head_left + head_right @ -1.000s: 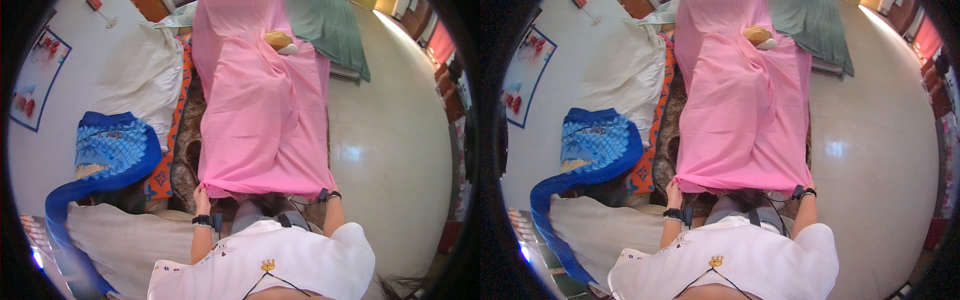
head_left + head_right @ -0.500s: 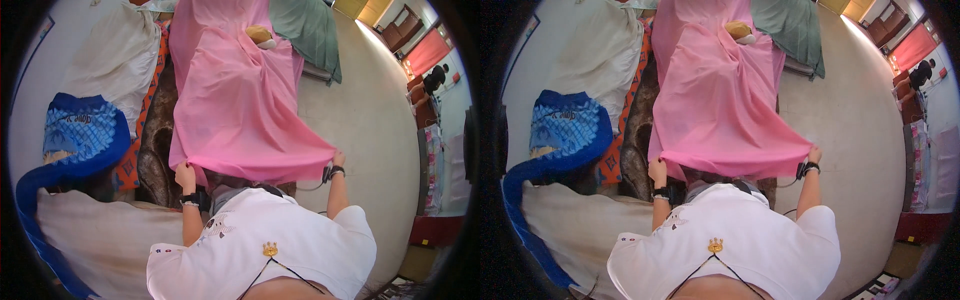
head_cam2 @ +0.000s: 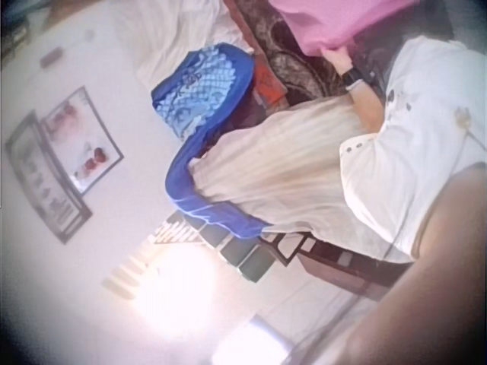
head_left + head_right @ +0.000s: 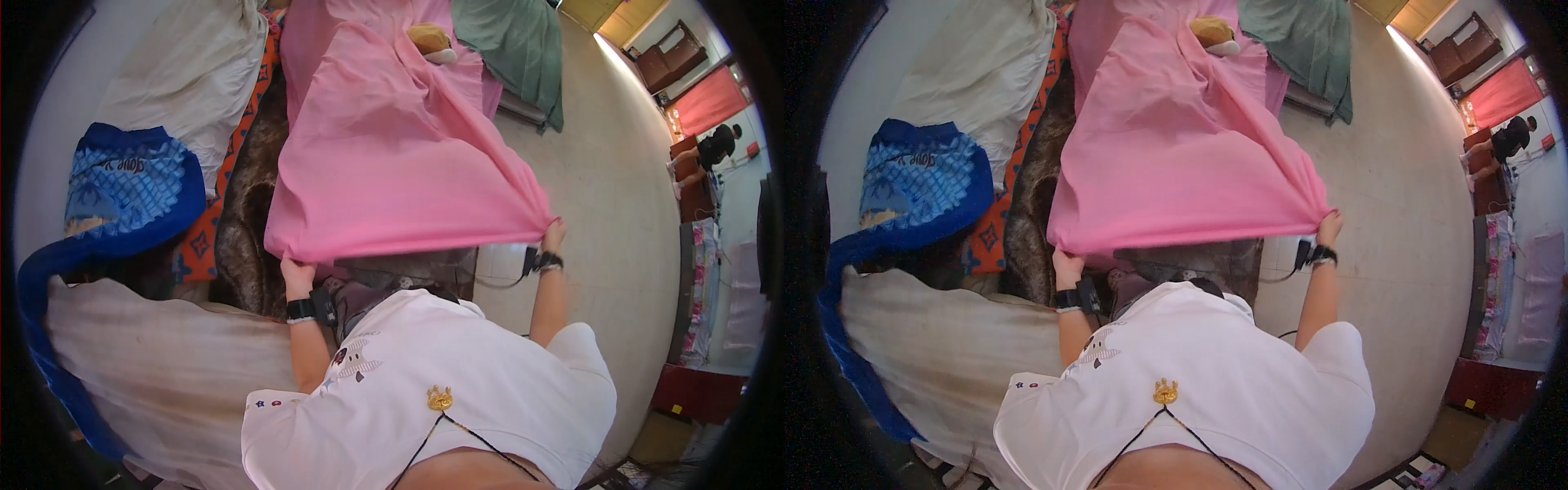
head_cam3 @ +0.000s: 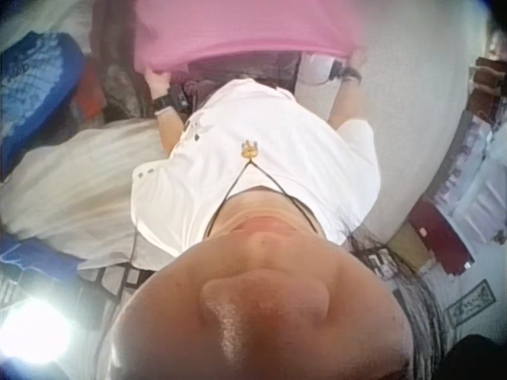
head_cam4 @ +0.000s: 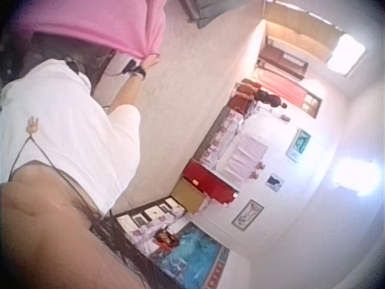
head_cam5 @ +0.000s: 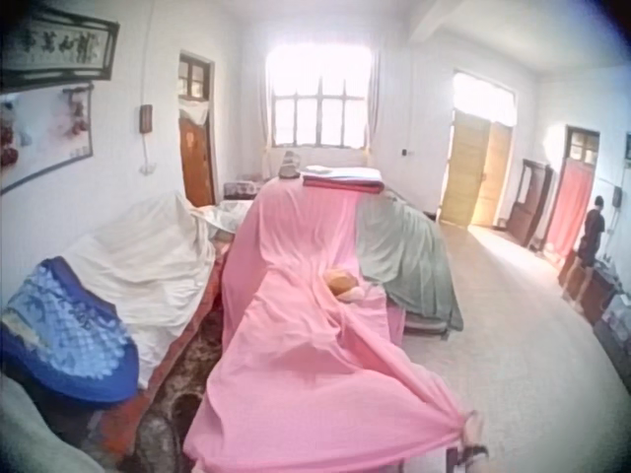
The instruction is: The person spreads and smooths a white sheet, a blue patterned blanket, and a pink fabric covering over several items of furniture and beds, handling each fabric piece separately and pulling them tight.
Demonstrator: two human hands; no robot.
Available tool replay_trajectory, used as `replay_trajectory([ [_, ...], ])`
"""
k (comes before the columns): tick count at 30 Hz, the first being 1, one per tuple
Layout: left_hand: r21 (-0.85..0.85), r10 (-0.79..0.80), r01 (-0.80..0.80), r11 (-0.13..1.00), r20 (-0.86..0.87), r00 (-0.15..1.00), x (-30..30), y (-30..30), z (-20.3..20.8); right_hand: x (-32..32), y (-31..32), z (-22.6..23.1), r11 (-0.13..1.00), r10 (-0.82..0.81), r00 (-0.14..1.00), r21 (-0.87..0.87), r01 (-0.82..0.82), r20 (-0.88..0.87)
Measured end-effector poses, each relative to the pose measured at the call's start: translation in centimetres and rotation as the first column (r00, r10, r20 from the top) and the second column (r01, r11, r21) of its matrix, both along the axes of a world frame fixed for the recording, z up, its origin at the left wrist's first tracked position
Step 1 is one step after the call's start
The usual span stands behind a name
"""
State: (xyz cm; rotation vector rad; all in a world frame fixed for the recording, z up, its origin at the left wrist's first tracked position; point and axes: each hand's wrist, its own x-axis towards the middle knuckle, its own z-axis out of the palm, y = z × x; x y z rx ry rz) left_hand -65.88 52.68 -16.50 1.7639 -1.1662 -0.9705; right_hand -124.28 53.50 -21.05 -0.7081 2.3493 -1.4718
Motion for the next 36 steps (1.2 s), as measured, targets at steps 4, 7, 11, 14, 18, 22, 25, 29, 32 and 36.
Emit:
replay_trajectory([
  [4,0.078,0.247,-0.241,0.967,-0.496,0.832,2.2,1.6,-4.0,7.4,3.2,-0.5,0.905,0.308,0.937,0.353,-0.235,-0.166],
  [7,0.407,0.496,-0.343,0.847,-0.837,0.231,3.4,1.9,-4.2,6.4,5.7,-5.7,0.821,0.476,0.873,0.412,-0.395,-0.110],
  [11,0.260,0.400,-0.320,0.911,-0.742,0.538,4.3,5.1,-4.8,10.1,5.2,-2.6,0.562,0.433,0.805,0.576,-0.594,0.407],
  [14,0.416,-0.005,0.040,0.909,-0.086,0.996,4.1,6.7,-6.2,9.9,6.8,-3.7,0.388,0.576,0.704,0.619,-0.683,0.415],
  [18,0.533,-0.354,0.333,0.778,-0.066,0.933,3.3,4.6,-5.9,7.5,7.7,-8.3,0.287,0.515,0.713,0.688,-0.667,0.476],
  [22,0.218,-0.231,0.271,0.937,-0.194,0.953,2.4,-0.6,2.0,6.7,1.0,-0.1,0.514,0.614,0.784,0.708,-0.484,0.089],
  [25,-0.002,-0.047,0.052,0.999,-0.449,0.892,2.7,-2.4,10.0,6.0,-3.2,8.4,0.794,0.544,0.828,0.239,-0.560,0.133],
  [29,-0.140,-0.002,-0.135,0.981,-0.699,0.715,0.6,-1.9,15.8,9.9,-2.3,18.8,0.789,0.567,0.810,-0.381,-0.483,0.149],
  [32,0.199,0.118,0.067,0.978,-0.785,0.608,3.8,1.4,2.3,1.9,2.1,4.8,0.866,0.326,0.796,0.176,-0.468,0.509],
  [36,0.626,-0.516,0.280,0.728,0.232,0.824,7.0,10.2,-14.5,6.7,9.8,-1.6,0.226,0.604,0.726,0.803,-0.551,0.328],
])
